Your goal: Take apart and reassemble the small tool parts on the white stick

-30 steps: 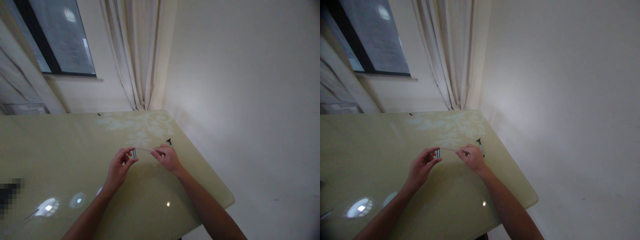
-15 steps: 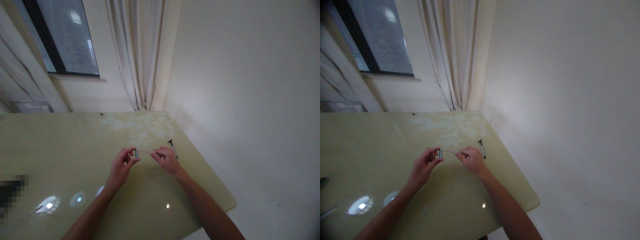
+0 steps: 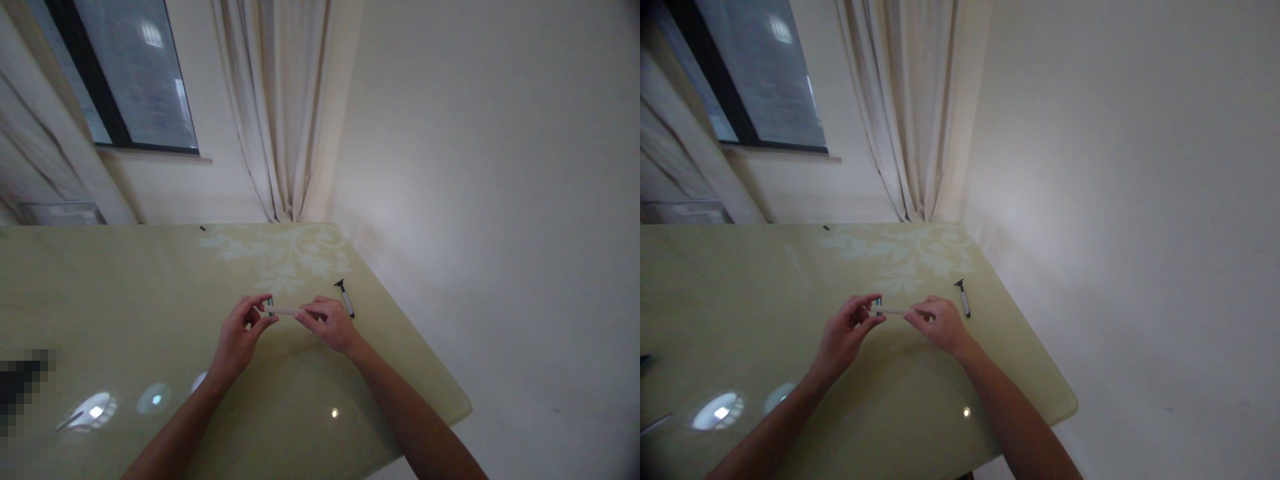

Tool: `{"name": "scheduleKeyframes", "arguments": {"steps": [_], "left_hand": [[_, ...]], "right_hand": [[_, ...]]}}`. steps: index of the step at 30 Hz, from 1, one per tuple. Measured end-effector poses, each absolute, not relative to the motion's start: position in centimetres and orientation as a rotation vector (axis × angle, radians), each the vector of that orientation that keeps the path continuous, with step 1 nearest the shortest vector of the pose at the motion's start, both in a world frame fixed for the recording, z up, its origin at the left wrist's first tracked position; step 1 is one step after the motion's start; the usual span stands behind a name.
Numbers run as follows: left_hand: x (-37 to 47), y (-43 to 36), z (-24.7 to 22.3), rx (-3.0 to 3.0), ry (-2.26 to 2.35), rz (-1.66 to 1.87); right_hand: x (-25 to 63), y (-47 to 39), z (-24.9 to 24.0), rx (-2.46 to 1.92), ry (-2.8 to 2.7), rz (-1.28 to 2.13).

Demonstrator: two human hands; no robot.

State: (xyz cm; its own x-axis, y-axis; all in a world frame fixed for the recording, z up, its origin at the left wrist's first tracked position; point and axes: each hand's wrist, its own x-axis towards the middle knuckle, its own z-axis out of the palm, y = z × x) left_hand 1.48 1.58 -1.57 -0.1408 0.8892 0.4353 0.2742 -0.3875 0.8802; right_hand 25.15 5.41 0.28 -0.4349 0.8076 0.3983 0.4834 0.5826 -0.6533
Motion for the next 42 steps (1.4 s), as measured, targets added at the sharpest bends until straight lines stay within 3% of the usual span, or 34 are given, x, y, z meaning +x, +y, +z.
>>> {"name": "scheduleKeyframes", "arguments": {"steps": [42], "left_hand": [[1.36, 1.62, -1.82, 1.624, 1.297, 1.585]], "right_hand": [[25.33, 5.73, 0.13, -1.048, -2.077, 0.677]]}}
